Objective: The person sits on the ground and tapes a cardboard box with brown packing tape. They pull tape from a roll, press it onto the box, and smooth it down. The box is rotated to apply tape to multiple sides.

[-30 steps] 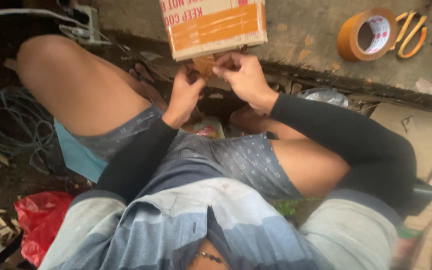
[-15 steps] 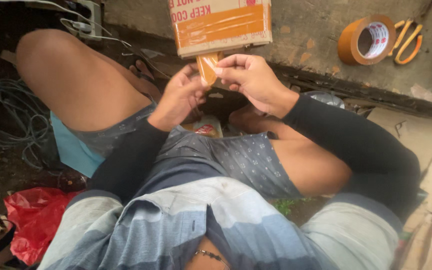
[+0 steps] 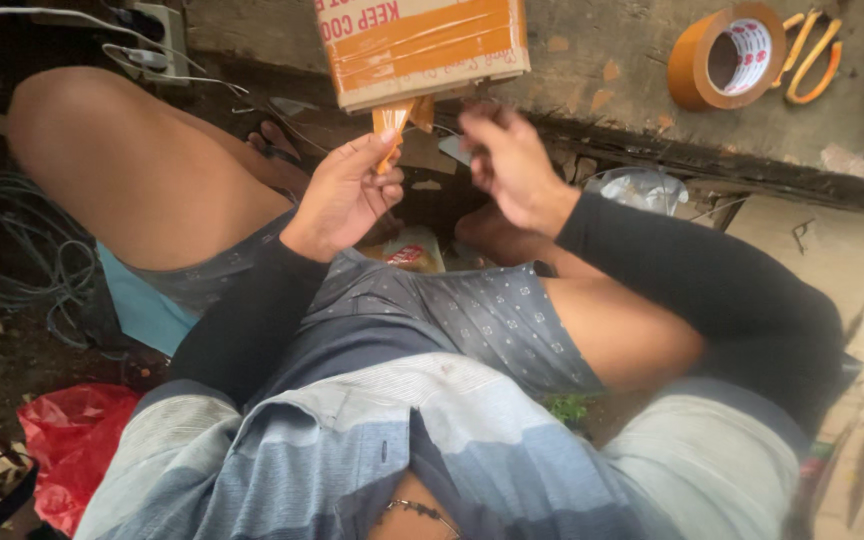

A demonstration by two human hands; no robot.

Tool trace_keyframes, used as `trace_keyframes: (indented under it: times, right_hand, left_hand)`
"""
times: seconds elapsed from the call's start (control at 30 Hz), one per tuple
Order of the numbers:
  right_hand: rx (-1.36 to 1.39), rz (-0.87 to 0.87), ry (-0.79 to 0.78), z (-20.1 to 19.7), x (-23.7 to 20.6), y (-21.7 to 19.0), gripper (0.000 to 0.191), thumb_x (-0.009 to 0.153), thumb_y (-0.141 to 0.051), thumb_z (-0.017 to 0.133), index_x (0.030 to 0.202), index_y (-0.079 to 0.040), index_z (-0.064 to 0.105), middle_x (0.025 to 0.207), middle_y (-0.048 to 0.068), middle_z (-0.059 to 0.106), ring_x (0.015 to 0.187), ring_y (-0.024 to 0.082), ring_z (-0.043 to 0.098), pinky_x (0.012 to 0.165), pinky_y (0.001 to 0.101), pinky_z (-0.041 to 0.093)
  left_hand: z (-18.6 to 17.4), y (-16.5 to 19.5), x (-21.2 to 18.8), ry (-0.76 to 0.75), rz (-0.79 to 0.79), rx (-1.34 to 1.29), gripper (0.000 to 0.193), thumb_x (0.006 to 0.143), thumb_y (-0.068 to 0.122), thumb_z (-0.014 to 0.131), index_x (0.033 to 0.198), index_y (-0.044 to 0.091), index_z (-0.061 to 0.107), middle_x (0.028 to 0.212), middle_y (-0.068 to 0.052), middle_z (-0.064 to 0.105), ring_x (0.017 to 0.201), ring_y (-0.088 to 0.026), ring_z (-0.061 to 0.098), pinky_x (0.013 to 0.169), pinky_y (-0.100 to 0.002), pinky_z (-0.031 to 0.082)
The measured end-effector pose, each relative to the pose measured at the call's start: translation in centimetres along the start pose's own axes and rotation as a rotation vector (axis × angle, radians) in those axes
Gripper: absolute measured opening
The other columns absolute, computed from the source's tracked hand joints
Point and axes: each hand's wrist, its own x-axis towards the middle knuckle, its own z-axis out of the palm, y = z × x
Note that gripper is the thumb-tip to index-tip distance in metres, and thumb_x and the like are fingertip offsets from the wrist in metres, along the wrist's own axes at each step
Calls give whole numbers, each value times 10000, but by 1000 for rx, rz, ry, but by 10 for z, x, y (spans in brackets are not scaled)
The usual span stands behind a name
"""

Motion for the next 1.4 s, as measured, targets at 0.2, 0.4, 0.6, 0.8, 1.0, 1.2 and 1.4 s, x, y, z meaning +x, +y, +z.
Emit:
trace_keyframes:
  times: [0.2, 0.4, 0.6, 0.8, 1.0, 1.2, 1.4]
  right_hand:
    - [-146, 111, 37, 7, 5, -15, 223, 970, -255, 660, 1158, -136, 673, 981, 3, 708, 684, 70, 582, 569, 226, 473]
    - [-136, 225, -136, 13, 13, 3, 241, 957, -356, 626, 1137, -198, 658, 1046, -34, 711, 785, 90, 637, 707, 266, 528]
    - [-286, 191, -123, 0, 26, 19, 257, 945, -331, 704, 1097, -126, 677, 986, -20, 699, 778, 92, 606, 704, 283, 519]
    - [-76, 166, -143, -1, 31, 13, 292, 963, -378, 657, 1110, -128, 688, 998, -6, 718, 787, 89, 618, 691, 267, 513]
    - [-154, 35, -190, 4, 39, 10, 202, 940, -222, 733, 1079, -83, 690, 988, 3, 726, 785, 93, 618, 692, 260, 513]
    - [-601, -338, -143, -13, 48, 18, 143, 952, -154, 765, 979, -18, 726, 843, 24, 711, 739, 100, 616, 637, 277, 499]
    - [-853, -568, -95, -25, 53, 17, 187, 889, -129, 804, 973, 19, 726, 846, 56, 740, 751, 109, 661, 668, 281, 539]
  left_hand:
    - [7, -9, -8, -23, -67, -203, 195, 1059, 226, 636, 986, 46, 647, 782, 29, 541, 683, -58, 468, 635, -213, 432]
    - [15, -3, -13, -20, 28, -64, 148, 1062, 181, 638, 954, 84, 611, 792, 38, 536, 687, -53, 462, 674, -225, 447]
    - [24, -11, -12, 23, 80, -82, 175, 1059, 182, 644, 924, 82, 596, 790, 27, 547, 672, -53, 462, 644, -225, 432]
    - [24, -16, -12, -31, 78, -104, 153, 1082, 171, 621, 946, 106, 595, 663, 78, 425, 613, -35, 392, 619, -224, 379]
    - [29, -15, -13, 38, 92, -57, 166, 1064, 193, 605, 942, 81, 610, 651, 82, 394, 607, -34, 375, 601, -224, 358]
    - [34, -6, -16, -15, 79, -86, 190, 1080, 195, 608, 925, 87, 600, 628, 84, 376, 593, -35, 366, 598, -220, 357]
    - [9, -20, -11, 13, 120, -52, 181, 1064, 221, 624, 936, 95, 598, 654, 67, 407, 616, -57, 385, 620, -247, 368]
